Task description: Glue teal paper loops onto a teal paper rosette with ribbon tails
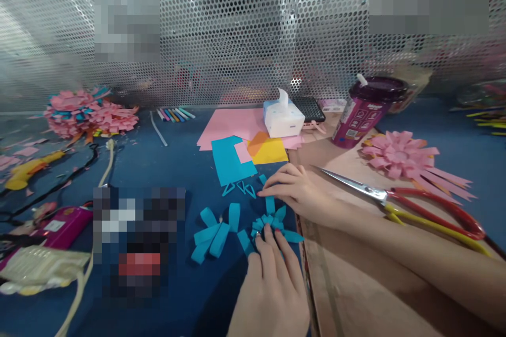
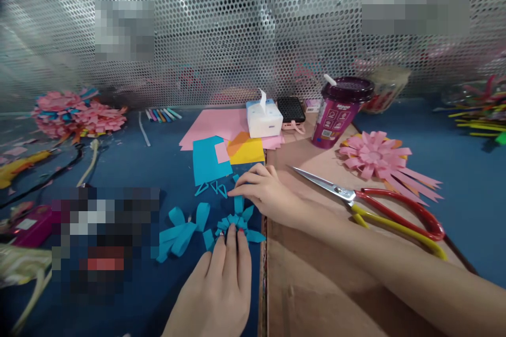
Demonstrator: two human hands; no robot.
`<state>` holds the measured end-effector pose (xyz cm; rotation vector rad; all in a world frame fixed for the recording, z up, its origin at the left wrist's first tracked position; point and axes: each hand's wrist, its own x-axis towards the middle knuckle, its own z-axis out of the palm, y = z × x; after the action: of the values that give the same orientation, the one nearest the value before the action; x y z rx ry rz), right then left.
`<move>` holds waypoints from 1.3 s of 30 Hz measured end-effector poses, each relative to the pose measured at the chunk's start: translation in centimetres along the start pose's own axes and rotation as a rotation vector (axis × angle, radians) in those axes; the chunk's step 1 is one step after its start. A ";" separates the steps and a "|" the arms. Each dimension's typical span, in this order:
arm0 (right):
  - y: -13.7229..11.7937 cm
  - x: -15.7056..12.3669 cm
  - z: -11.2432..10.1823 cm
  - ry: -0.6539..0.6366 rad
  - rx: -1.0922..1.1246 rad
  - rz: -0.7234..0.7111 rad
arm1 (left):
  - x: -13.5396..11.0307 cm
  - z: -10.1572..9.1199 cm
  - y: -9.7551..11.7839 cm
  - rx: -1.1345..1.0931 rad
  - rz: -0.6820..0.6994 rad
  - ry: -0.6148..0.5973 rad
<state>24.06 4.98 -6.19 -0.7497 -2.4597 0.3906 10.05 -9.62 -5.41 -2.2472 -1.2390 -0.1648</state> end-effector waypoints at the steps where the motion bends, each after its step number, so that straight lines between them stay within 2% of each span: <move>1: 0.0 0.0 0.0 0.010 0.000 -0.007 | 0.0 0.0 0.0 0.000 -0.003 0.002; 10: -0.1 0.0 0.4 0.050 -0.052 -0.038 | 0.0 0.1 0.1 -0.015 -0.006 -0.020; 18: -0.5 0.2 0.8 0.105 0.006 -0.034 | 0.1 -0.1 0.1 -0.001 -0.007 -0.021; 36: -0.6 0.1 0.5 0.023 0.038 -0.015 | 0.6 -0.2 -0.2 -0.012 -0.016 -0.032; 39: -0.5 0.0 0.6 0.019 0.029 -0.004 | 0.6 0.0 0.0 -0.046 -0.058 -0.016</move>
<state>23.48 4.50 -6.42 -0.7330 -2.4318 0.4150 10.42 -9.16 -5.20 -2.2571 -1.3218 -0.1993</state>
